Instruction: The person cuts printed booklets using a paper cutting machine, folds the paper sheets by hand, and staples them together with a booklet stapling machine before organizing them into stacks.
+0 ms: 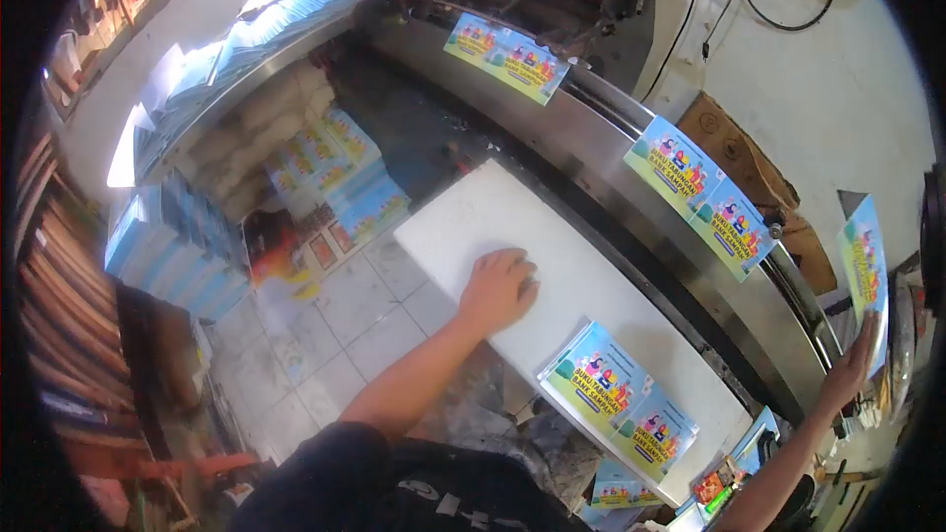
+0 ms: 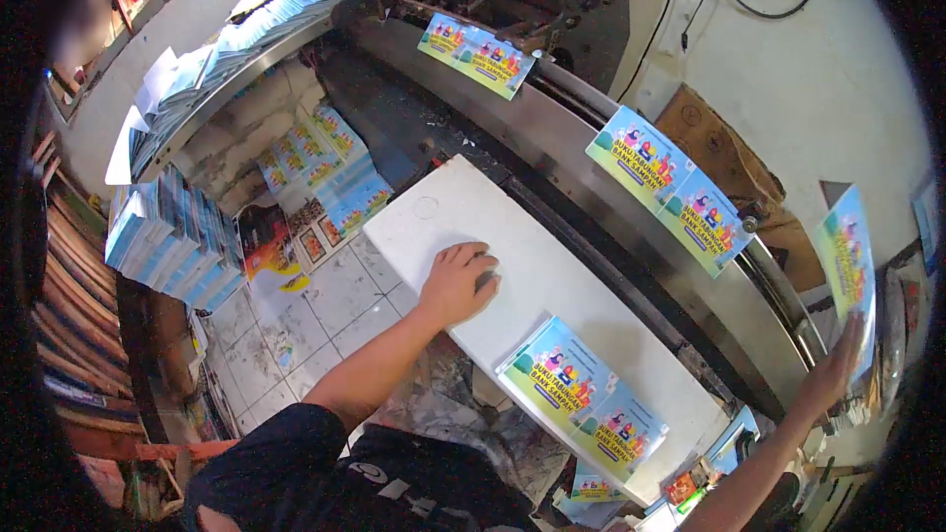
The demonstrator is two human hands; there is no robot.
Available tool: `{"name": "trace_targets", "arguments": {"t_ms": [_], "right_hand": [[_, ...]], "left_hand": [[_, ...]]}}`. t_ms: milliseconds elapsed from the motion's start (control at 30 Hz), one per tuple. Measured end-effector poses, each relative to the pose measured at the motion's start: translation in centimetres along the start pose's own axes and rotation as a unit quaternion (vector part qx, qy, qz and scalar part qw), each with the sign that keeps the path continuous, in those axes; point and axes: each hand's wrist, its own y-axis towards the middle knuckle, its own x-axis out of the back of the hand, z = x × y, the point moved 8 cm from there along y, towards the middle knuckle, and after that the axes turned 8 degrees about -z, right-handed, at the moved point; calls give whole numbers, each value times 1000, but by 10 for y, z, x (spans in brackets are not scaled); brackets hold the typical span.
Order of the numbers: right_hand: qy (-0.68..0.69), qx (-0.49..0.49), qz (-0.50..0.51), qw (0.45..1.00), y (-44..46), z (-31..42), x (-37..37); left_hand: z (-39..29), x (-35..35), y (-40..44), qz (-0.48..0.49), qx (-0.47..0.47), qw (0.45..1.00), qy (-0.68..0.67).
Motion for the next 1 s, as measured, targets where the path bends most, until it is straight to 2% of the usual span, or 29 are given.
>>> {"name": "trace_targets", "arguments": {"t_ms": [33, 67, 133, 200, 267, 333, 367, 400, 467, 500, 567, 700, 767, 833, 867, 900, 933, 967, 1000], "right_hand": [[-4, 0, 5, 1000, -4, -11, -17], [92, -4, 30, 995, -28, -35, -49], [75, -15, 168, 983, -81, -33, -88], [69, -66, 288, 953, -113, -15, -91], [101, -75, 331, 935, -128, 46, -68], [216, -112, 416, 876, -167, 148, -38], [260, -30, 437, 860, -180, 191, -21], [249, 5, 468, 848, -183, 231, 0], [255, 115, 483, 830, -204, 273, 24], [256, 116, 482, 830, -212, 273, 25], [248, 85, 478, 838, -221, 271, 22], [243, 91, 462, 848, -198, 278, 35], [269, 11, 558, 785, -197, 268, 23], [199, 31, 563, 801, -187, 238, 2], [245, -38, 517, 819, -142, 232, 16], [210, -52, 471, 855, -129, 201, 3], [169, 4, 474, 864, -116, 163, -10], [162, -80, 430, 885, -94, 125, -13], [117, -147, 330, 925, -74, 79, -12]], "left_hand": [[1, -1, -1, 1, 0, 1000, -3], [2, -1, -1, 2, 1, 1000, -6], [3, 0, 0, 3, 3, 1000, -5], [3, 0, 3, 3, 8, 1000, -6], [0, 3, 3, 5, 5, 1000, -2], [-1, 1, 3, 13, 1, 1000, -2], [-1, 2, 4, 7, 1, 1000, 1], [0, 1, 3, 7, 0, 1000, 2], [3, 0, 4, 8, 2, 1000, -2], [2, -2, 2, 8, 2, 1000, 0], [3, -2, 3, 0, 2, 1000, -5], [3, 13, -3, -2, 2, 1000, -8], [5, 10, -5, 1, 5, 1000, -9], [5, 6, -4, 0, 5, 1000, -10], [4, 5, -3, -2, 2, 1000, -12], [5, 5, -3, -2, 2, 1000, -11], [4, 4, -3, 2, 3, 1000, -11], [5, 5, -2, 4, 3, 1000, -11], [6, 7, -1, 2, 4, 1000, -10]]}}
